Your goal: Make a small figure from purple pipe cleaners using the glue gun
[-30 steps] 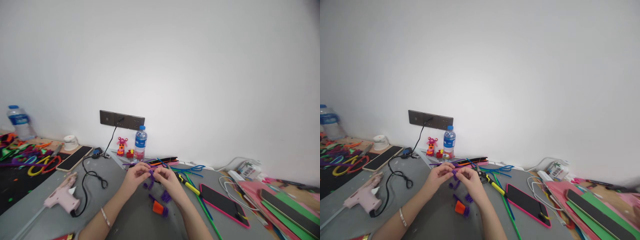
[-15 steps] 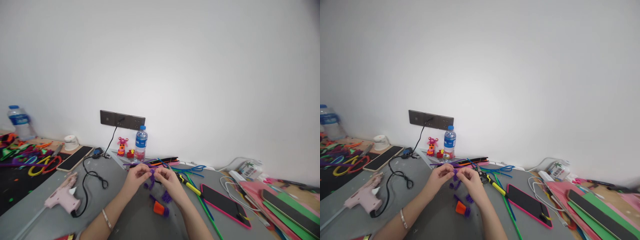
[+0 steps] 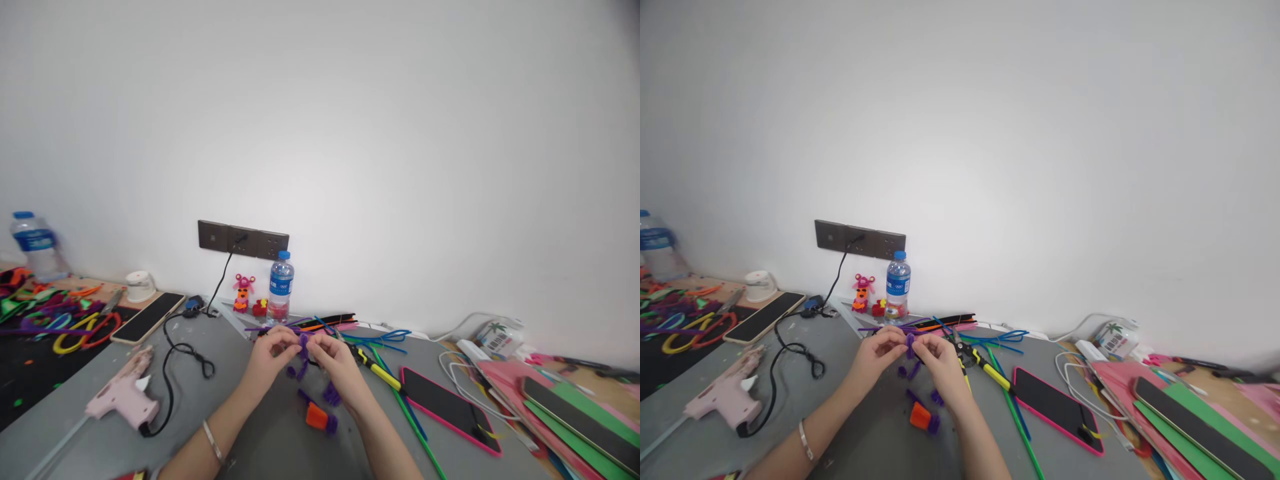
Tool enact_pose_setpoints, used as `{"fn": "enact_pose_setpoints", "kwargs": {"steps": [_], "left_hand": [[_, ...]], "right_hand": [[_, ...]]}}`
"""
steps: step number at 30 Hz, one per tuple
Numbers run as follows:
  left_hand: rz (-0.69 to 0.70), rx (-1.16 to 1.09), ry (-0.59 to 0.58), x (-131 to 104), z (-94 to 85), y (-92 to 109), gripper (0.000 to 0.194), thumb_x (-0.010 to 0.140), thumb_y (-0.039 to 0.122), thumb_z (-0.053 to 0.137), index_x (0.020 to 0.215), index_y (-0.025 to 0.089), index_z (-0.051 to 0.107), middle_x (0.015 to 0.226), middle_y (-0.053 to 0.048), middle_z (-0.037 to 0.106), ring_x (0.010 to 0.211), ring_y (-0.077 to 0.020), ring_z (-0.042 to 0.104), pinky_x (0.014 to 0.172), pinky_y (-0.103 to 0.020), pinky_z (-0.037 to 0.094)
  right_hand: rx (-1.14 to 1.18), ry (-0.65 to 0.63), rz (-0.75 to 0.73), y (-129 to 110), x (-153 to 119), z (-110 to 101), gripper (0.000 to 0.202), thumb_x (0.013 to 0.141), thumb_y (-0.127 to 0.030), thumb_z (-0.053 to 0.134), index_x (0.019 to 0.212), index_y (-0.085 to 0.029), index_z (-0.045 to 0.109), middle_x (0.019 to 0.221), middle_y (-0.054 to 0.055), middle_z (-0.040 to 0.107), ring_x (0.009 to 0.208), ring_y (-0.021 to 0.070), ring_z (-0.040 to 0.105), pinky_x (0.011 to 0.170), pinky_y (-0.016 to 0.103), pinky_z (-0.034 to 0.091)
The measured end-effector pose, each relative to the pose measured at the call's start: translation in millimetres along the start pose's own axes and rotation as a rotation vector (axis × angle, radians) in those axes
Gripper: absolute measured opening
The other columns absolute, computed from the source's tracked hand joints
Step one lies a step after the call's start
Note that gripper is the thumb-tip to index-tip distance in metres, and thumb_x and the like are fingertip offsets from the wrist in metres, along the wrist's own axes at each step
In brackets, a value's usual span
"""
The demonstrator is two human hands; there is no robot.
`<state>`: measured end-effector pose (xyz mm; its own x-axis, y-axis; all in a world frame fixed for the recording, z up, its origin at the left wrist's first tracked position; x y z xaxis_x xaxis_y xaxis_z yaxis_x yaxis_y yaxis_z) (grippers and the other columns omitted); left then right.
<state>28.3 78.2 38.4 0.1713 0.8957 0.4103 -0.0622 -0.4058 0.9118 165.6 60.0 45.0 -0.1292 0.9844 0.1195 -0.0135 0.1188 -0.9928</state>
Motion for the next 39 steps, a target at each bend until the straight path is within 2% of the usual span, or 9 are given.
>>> {"fn": "enact_pose_setpoints", "kwargs": {"steps": [7,17,30,39], "left_hand": [[-0.066,-0.087,0.022,1.0,-0.3,-5.3,0.014,0.070,0.030,0.072,0.070,0.015,0.072,0.080,-0.006,0.064,0.078,-0.0195,0.061,0.069,-0.027,0.047],[-0.111,-0.111,0.032,0.1,-0.2,-6.5,0.020,0.069,0.034,0.073,0.067,0.015,0.071,0.077,-0.005,0.064,0.076,-0.0189,0.060,0.069,-0.027,0.048],[-0.085,-0.029,0.053,0.2,-2.1,-6.1,0.018,0.073,0.032,0.069,0.067,0.015,0.071,0.079,-0.006,0.064,0.078,-0.0204,0.060,0.068,-0.026,0.047],[-0.078,0.055,0.060,-0.6,-2.3,-10.2,0.018,0.074,0.032,0.067,0.067,0.016,0.071,0.078,-0.006,0.063,0.074,-0.0195,0.058,0.065,-0.025,0.046]], "right_hand": [[0.005,-0.001,-0.002,-1.7,-1.0,1.7,0.040,0.073,-0.055,0.068,0.066,-0.018,0.055,0.057,-0.006,0.037,0.053,0.0108,0.030,0.052,0.024,0.024],[-0.002,0.015,-0.060,-3.4,0.2,1.6,0.039,0.073,-0.053,0.069,0.066,-0.017,0.057,0.059,-0.004,0.044,0.055,0.0108,0.036,0.052,0.023,0.029],[-0.077,0.080,-0.108,1.3,1.3,-1.6,0.041,0.073,-0.055,0.068,0.071,-0.014,0.062,0.061,-0.001,0.050,0.055,0.0124,0.041,0.053,0.024,0.031],[-0.109,0.094,-0.109,12.6,5.1,-4.5,0.037,0.074,-0.051,0.069,0.068,-0.015,0.061,0.061,-0.001,0.052,0.055,0.0131,0.043,0.052,0.024,0.033]]}}
Point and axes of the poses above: each hand's wrist, its own x-axis towards the middle knuckle, its own z-axis out of the palm, y = z × x, the point moved 8 cm from there along x, towards the middle knuckle
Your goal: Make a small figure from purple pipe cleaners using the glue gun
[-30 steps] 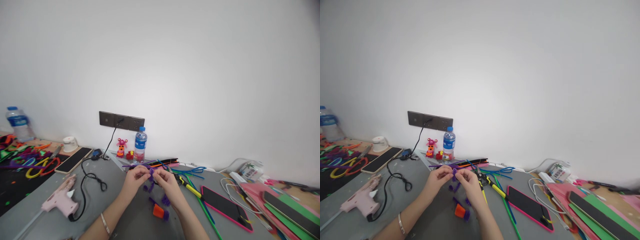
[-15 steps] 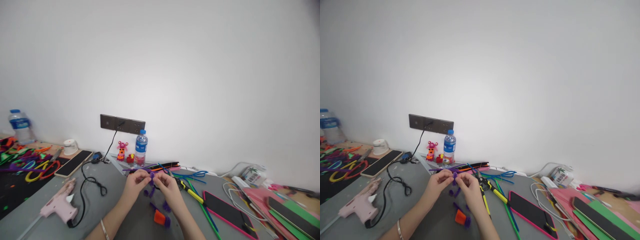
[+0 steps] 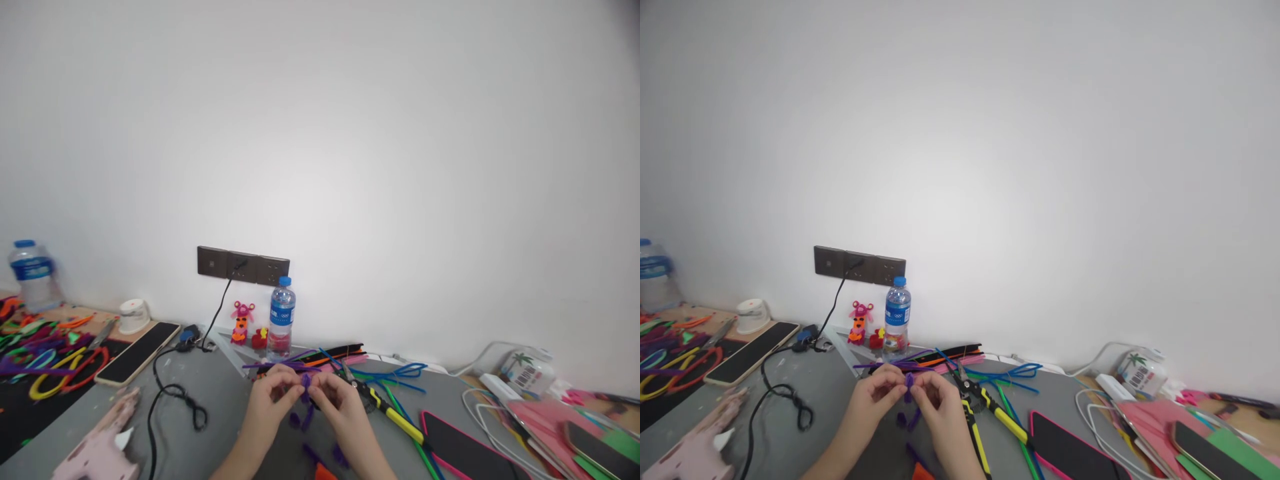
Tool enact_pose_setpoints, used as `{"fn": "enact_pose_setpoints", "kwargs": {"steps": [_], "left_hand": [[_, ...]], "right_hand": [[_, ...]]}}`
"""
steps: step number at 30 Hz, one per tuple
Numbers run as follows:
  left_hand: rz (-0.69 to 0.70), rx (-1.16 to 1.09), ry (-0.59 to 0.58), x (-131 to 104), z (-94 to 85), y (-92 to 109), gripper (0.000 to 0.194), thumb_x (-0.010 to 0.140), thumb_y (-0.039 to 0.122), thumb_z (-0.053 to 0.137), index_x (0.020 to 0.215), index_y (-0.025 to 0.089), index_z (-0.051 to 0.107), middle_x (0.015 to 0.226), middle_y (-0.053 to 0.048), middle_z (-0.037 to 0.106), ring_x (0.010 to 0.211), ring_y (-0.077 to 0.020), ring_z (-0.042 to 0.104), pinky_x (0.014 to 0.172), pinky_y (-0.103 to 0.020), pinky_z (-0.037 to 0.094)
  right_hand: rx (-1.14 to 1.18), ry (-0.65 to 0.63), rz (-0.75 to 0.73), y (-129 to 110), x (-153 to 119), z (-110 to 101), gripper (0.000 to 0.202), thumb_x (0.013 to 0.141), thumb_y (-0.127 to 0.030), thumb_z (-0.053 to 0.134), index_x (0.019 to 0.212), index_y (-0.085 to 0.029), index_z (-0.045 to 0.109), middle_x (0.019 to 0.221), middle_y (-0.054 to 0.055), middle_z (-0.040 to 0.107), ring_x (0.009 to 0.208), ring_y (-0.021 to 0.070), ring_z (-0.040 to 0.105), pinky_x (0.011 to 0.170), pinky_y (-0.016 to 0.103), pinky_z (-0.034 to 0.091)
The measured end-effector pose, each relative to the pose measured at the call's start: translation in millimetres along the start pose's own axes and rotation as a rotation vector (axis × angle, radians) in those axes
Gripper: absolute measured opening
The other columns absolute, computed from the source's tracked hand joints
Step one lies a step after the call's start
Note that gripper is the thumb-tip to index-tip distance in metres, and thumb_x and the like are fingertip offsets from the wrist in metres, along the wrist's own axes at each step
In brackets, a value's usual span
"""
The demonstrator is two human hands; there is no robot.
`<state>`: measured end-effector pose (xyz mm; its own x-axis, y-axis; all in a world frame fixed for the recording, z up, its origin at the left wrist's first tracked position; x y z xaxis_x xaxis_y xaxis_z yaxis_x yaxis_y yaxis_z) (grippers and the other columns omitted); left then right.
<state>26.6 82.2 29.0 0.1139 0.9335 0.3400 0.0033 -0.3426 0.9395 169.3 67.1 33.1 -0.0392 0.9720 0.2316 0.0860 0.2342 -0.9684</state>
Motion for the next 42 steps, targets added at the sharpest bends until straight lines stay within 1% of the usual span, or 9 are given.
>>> {"fn": "enact_pose_setpoints", "kwargs": {"steps": [8,15,24,30,34,37,42], "left_hand": [[0.009,0.052,0.005,0.6,-2.2,3.8,0.015,0.073,0.029,0.068,0.065,0.017,0.071,0.076,-0.007,0.064,0.071,-0.0195,0.059,0.060,-0.024,0.044],[0.022,0.050,0.001,1.3,-2.1,-0.9,0.014,0.074,0.028,0.068,0.066,0.017,0.072,0.076,-0.006,0.064,0.072,-0.0197,0.058,0.062,-0.025,0.043],[0.012,0.039,0.012,1.0,-2.6,3.1,0.017,0.073,0.030,0.068,0.064,0.016,0.071,0.076,-0.007,0.065,0.071,-0.0191,0.058,0.062,-0.025,0.044],[0.035,0.040,0.019,1.2,-3.3,6.3,0.016,0.073,0.031,0.068,0.066,0.017,0.071,0.076,-0.007,0.065,0.072,-0.0200,0.059,0.062,-0.025,0.046],[0.051,0.059,0.026,0.0,-3.4,11.0,0.016,0.075,0.030,0.066,0.067,0.017,0.071,0.077,-0.007,0.064,0.072,-0.0197,0.059,0.061,-0.025,0.046],[0.069,0.058,0.044,-1.0,-4.3,15.1,0.015,0.075,0.028,0.065,0.067,0.017,0.071,0.078,-0.006,0.064,0.071,-0.0191,0.059,0.061,-0.025,0.046],[0.072,0.043,0.052,-2.3,-4.5,18.9,0.013,0.074,0.027,0.066,0.067,0.017,0.070,0.077,-0.006,0.063,0.071,-0.0194,0.059,0.060,-0.025,0.045]], "right_hand": [[0.009,0.001,0.023,-5.0,-0.8,0.2,0.038,0.072,-0.053,0.070,0.068,-0.016,0.062,0.062,0.000,0.054,0.058,0.0155,0.046,0.055,0.025,0.036],[0.010,0.006,-0.004,-5.3,-2.2,1.2,0.036,0.076,-0.051,0.068,0.070,-0.016,0.062,0.063,0.000,0.053,0.059,0.0153,0.046,0.055,0.025,0.036],[-0.020,0.016,-0.019,-8.9,-4.2,3.3,0.036,0.078,-0.051,0.065,0.073,-0.016,0.062,0.066,0.001,0.055,0.062,0.0165,0.048,0.057,0.025,0.038],[-0.053,0.042,-0.028,-11.8,-2.1,2.3,0.040,0.076,-0.055,0.064,0.070,-0.016,0.060,0.064,0.001,0.054,0.058,0.0156,0.045,0.054,0.025,0.035],[-0.017,0.044,-0.021,-11.3,-2.2,3.8,0.042,0.074,-0.058,0.064,0.070,-0.017,0.059,0.063,0.001,0.053,0.057,0.0155,0.044,0.053,0.025,0.035],[-0.013,0.050,-0.031,-11.3,-2.7,3.6,0.040,0.074,-0.057,0.065,0.070,-0.017,0.059,0.062,0.000,0.051,0.056,0.0149,0.043,0.052,0.025,0.034],[-0.103,0.086,-0.064,-13.7,-4.3,-1.1,0.039,0.076,-0.055,0.065,0.069,-0.017,0.061,0.059,-0.001,0.048,0.051,0.0132,0.039,0.048,0.024,0.030]]}}
Point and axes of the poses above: each hand's wrist, its own x-axis towards the middle knuckle, its own z-axis out of the palm, y = z × x, the point moved 8 cm from there along x, towards the middle knuckle
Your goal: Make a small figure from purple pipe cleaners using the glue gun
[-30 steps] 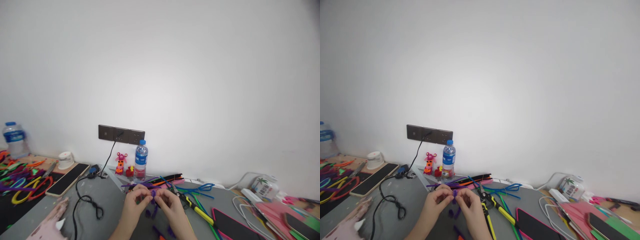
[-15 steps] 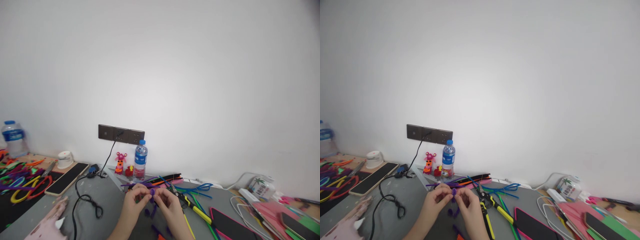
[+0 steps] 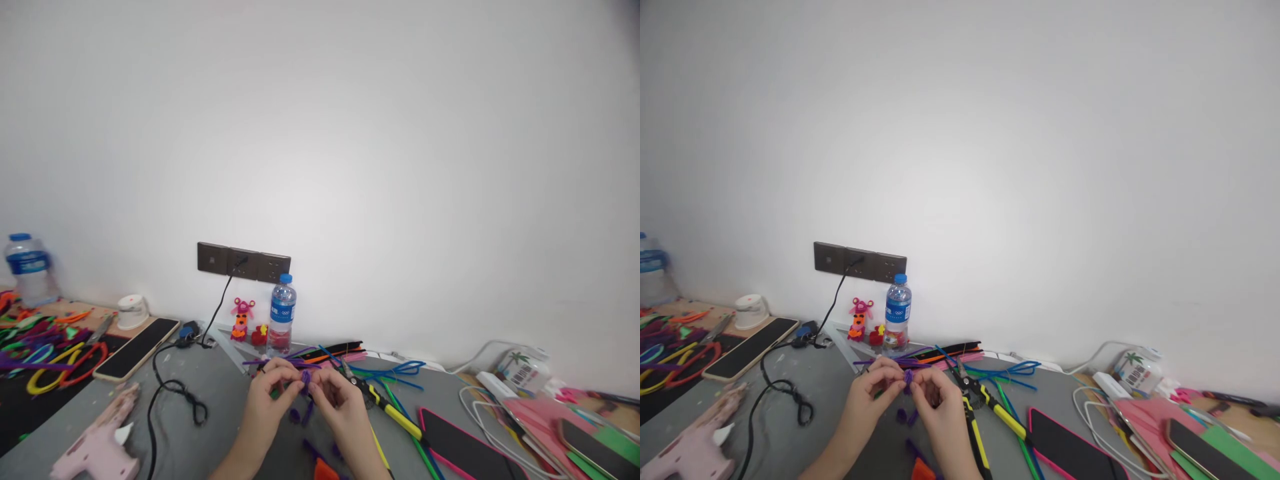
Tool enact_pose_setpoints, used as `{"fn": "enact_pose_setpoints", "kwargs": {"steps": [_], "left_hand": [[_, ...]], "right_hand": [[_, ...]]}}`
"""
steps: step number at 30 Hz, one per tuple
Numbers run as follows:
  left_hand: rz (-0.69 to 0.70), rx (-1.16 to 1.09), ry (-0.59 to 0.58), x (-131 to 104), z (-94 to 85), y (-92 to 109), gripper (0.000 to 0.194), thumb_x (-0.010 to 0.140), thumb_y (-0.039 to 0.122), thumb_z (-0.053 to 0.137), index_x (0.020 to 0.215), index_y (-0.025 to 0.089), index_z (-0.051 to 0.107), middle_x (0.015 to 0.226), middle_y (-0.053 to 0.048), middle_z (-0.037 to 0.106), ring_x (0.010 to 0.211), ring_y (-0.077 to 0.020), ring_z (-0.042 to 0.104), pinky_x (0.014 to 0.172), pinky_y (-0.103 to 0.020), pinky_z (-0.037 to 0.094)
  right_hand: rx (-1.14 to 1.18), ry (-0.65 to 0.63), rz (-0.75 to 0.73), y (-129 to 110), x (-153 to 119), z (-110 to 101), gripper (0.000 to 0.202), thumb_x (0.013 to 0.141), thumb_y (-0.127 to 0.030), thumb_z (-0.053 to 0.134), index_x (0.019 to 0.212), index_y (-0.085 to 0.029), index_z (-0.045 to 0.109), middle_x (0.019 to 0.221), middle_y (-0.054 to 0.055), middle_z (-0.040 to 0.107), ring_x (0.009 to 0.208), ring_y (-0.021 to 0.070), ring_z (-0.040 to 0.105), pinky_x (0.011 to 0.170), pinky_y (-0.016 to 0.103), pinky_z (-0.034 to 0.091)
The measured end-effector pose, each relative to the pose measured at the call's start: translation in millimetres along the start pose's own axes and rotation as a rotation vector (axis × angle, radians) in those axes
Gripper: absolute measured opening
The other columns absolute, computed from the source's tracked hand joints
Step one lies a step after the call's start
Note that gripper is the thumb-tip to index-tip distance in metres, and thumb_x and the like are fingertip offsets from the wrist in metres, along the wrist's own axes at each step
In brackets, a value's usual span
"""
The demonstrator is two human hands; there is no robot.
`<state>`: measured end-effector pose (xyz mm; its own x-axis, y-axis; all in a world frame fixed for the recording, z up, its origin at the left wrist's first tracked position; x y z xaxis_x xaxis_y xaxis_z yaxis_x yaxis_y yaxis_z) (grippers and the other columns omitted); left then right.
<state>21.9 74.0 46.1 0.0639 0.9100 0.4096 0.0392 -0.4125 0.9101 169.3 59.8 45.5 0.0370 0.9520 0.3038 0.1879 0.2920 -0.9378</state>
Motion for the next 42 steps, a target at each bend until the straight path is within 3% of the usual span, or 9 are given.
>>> {"fn": "enact_pose_setpoints", "kwargs": {"steps": [6,17,21,27,42], "left_hand": [[-0.007,-0.010,0.014,-0.3,-0.3,3.0,0.012,0.074,0.027,0.067,0.067,0.017,0.071,0.077,-0.006,0.064,0.072,-0.0199,0.059,0.061,-0.025,0.046],[-0.007,0.012,0.006,-0.1,-0.9,0.9,0.011,0.075,0.025,0.066,0.070,0.017,0.072,0.079,-0.006,0.064,0.072,-0.0190,0.058,0.059,-0.024,0.043],[-0.002,0.005,0.008,-1.2,-0.9,-0.3,0.010,0.075,0.024,0.067,0.069,0.017,0.072,0.079,-0.006,0.064,0.071,-0.0188,0.058,0.060,-0.025,0.044],[0.007,-0.013,-0.014,-2.4,1.5,-0.5,0.011,0.077,0.023,0.064,0.072,0.017,0.071,0.082,-0.006,0.063,0.077,-0.0199,0.060,0.064,-0.025,0.047],[0.056,0.042,0.014,-3.3,0.3,3.0,0.012,0.080,0.024,0.062,0.076,0.018,0.072,0.085,-0.007,0.064,0.079,-0.0198,0.061,0.065,-0.025,0.048]], "right_hand": [[0.007,0.001,-0.010,0.5,-1.3,-0.7,0.039,0.077,-0.055,0.064,0.070,-0.017,0.061,0.061,0.001,0.053,0.054,0.0149,0.043,0.050,0.025,0.035],[0.047,-0.022,0.035,0.5,-2.9,1.0,0.035,0.078,-0.051,0.065,0.074,-0.017,0.064,0.064,0.001,0.054,0.055,0.0146,0.044,0.051,0.024,0.033],[0.043,-0.021,0.042,1.8,-2.0,1.5,0.034,0.077,-0.050,0.065,0.072,-0.017,0.062,0.061,0.000,0.050,0.053,0.0135,0.039,0.050,0.025,0.029],[0.015,0.011,0.045,4.4,1.5,-2.2,0.028,0.071,-0.044,0.070,0.066,-0.017,0.061,0.050,-0.008,0.031,0.046,0.0104,0.028,0.046,0.024,0.021],[-0.028,0.038,0.026,4.3,0.5,-3.2,0.023,0.075,-0.039,0.064,0.070,-0.016,0.063,0.053,-0.006,0.035,0.048,0.0115,0.030,0.047,0.023,0.023]]}}
Point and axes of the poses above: each hand's wrist, its own x-axis towards the middle knuckle, its own z-axis out of the palm, y = z × x, the point moved 8 cm from there along x, towards the middle knuckle
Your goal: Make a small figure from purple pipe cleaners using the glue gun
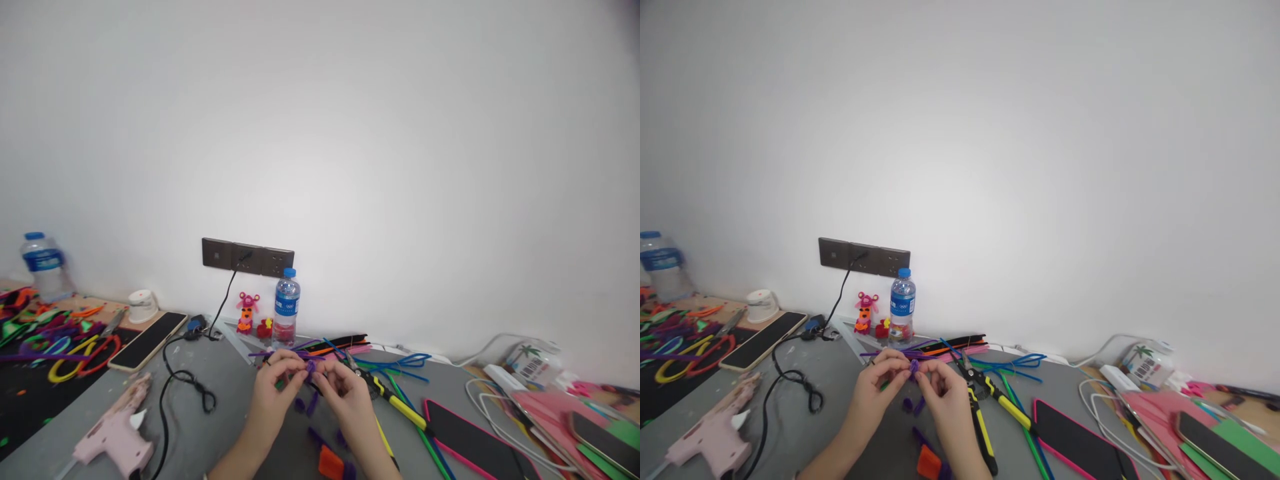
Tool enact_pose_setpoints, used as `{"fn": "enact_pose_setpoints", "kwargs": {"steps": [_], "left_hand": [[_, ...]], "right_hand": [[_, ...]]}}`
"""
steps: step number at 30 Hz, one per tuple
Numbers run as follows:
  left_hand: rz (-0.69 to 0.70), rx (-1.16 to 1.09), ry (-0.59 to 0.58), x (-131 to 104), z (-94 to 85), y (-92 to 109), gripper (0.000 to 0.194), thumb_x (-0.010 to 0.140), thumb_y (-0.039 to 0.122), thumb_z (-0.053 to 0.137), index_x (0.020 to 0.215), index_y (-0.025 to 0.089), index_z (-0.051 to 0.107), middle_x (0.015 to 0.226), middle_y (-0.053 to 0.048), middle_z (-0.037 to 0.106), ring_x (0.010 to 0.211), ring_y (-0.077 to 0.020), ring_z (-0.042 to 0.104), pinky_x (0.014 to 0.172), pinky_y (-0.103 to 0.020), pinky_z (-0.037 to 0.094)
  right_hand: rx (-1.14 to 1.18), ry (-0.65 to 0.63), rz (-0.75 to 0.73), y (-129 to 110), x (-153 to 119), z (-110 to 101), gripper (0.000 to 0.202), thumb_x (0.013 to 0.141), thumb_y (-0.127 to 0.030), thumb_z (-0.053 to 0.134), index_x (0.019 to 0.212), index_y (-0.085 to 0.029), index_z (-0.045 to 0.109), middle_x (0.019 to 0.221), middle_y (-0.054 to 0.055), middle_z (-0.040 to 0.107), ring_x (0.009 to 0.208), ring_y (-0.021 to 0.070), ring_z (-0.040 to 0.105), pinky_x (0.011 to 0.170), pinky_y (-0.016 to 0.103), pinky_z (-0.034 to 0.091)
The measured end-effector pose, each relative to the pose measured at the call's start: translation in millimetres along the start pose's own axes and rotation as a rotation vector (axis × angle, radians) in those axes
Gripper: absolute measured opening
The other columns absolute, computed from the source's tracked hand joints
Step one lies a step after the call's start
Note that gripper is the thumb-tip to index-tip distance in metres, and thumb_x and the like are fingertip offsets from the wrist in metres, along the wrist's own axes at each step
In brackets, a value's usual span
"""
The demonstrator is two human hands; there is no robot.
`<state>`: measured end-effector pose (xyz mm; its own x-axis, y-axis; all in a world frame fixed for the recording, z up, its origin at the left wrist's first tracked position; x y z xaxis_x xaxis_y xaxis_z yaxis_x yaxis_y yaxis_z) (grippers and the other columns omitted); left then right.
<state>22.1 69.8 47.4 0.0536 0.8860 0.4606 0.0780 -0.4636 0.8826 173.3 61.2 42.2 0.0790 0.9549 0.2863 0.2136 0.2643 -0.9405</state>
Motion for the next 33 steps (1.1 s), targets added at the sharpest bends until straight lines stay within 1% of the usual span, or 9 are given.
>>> {"fn": "enact_pose_setpoints", "kwargs": {"steps": [6,11,16,24,29,33], "left_hand": [[0.043,0.035,0.006,-0.6,-0.2,3.3,0.018,0.083,0.027,0.059,0.076,0.017,0.072,0.085,-0.007,0.065,0.079,-0.0199,0.062,0.066,-0.026,0.050],[0.052,0.058,-0.008,-1.2,0.3,6.4,0.021,0.086,0.028,0.056,0.078,0.017,0.072,0.086,-0.008,0.064,0.080,-0.0197,0.062,0.068,-0.026,0.050],[0.072,0.077,-0.032,-0.7,1.9,10.2,0.021,0.085,0.026,0.056,0.077,0.017,0.072,0.085,-0.008,0.065,0.080,-0.0197,0.063,0.066,-0.026,0.050],[0.082,0.087,-0.030,-0.3,2.1,8.9,0.020,0.085,0.025,0.055,0.079,0.017,0.073,0.086,-0.008,0.065,0.077,-0.0183,0.063,0.062,-0.024,0.049],[0.092,0.097,-0.019,-0.2,2.0,11.7,0.020,0.085,0.025,0.056,0.078,0.017,0.073,0.084,-0.008,0.066,0.075,-0.0181,0.063,0.060,-0.023,0.049],[0.103,0.103,-0.013,-0.7,2.3,10.5,0.020,0.085,0.026,0.056,0.079,0.018,0.073,0.084,-0.008,0.066,0.076,-0.0185,0.063,0.060,-0.024,0.050]], "right_hand": [[0.011,0.023,-0.021,-2.1,0.9,-1.8,0.024,0.075,-0.039,0.064,0.067,-0.017,0.061,0.052,-0.007,0.034,0.047,0.0112,0.029,0.046,0.023,0.023],[0.021,0.026,-0.028,-4.1,0.6,-2.1,0.026,0.077,-0.041,0.064,0.067,-0.016,0.061,0.053,-0.005,0.037,0.047,0.0112,0.031,0.046,0.023,0.024],[0.008,0.031,-0.032,-5.9,0.8,-3.2,0.025,0.076,-0.040,0.063,0.067,-0.016,0.062,0.052,-0.006,0.035,0.046,0.0109,0.030,0.045,0.023,0.023],[0.005,0.028,-0.045,-7.0,0.9,-3.5,0.024,0.076,-0.039,0.064,0.068,-0.017,0.061,0.052,-0.007,0.036,0.045,0.0106,0.031,0.044,0.022,0.024],[-0.008,0.035,-0.056,-7.2,0.9,-3.7,0.025,0.076,-0.041,0.065,0.068,-0.017,0.061,0.052,-0.006,0.039,0.046,0.0116,0.035,0.045,0.022,0.027],[0.015,0.013,-0.084,-5.4,0.4,-0.1,0.030,0.081,-0.046,0.059,0.072,-0.017,0.060,0.059,-0.002,0.048,0.052,0.0139,0.042,0.049,0.023,0.033]]}}
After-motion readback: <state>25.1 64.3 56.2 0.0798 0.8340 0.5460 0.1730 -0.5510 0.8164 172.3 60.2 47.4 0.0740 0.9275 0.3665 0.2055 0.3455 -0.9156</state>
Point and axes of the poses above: each hand's wrist, its own x-axis towards the middle knuckle, its own z-axis out of the palm, y = z × x, the point moved 8 cm from there along x, towards the middle knuckle
